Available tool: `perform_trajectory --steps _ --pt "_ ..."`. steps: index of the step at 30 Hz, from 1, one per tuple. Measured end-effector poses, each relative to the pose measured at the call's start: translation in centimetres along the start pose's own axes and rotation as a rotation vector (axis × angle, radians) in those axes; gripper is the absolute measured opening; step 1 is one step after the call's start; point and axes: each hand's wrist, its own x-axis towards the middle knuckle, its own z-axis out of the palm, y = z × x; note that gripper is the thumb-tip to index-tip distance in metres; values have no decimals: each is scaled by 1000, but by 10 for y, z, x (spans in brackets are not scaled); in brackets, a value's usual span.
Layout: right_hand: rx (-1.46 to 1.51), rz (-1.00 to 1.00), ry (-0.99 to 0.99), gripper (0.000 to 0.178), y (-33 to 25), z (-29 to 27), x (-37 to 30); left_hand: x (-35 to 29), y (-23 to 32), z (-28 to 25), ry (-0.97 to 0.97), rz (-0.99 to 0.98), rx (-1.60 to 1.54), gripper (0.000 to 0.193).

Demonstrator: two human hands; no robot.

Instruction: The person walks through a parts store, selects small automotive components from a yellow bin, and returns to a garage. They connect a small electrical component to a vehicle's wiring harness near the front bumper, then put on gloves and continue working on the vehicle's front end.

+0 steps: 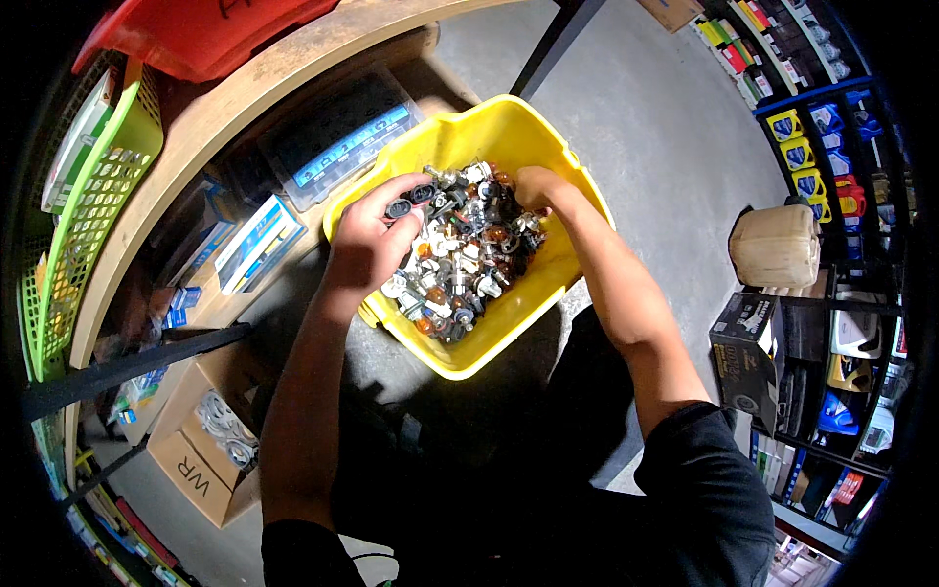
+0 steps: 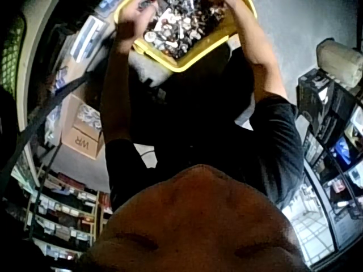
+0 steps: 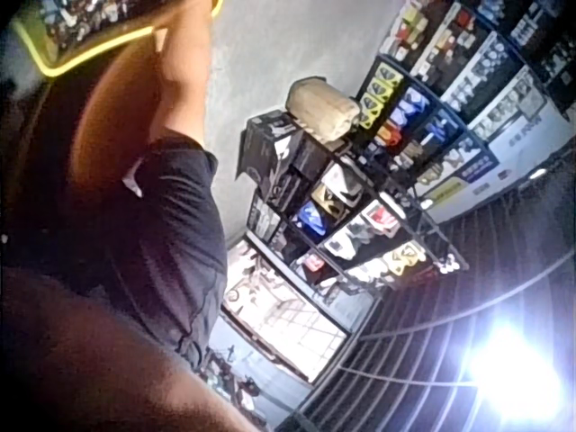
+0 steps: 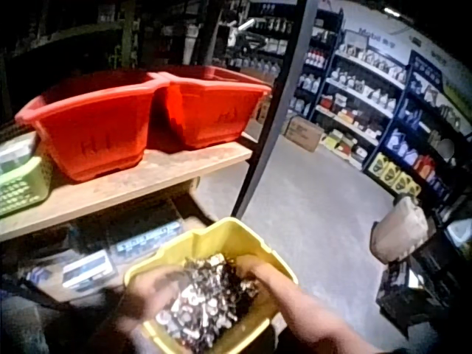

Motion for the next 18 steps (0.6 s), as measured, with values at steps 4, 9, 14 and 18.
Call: perform_trajectory --steps 4,9,14,18 --pt "237 -171 11 31 13 -22 -20 5 -3 6 -4 -17 -72 38" --pt "953 -213 -205 19 9 -40 -56 8 5 9 -24 -170 -92 39" --pt "83 -250 -42 21 28 -6 -26 12 9 12 21 -160 -135 36" --pt "-8 -201 -324 17 26 20 -13 12 7 9 38 -180 -110 38"
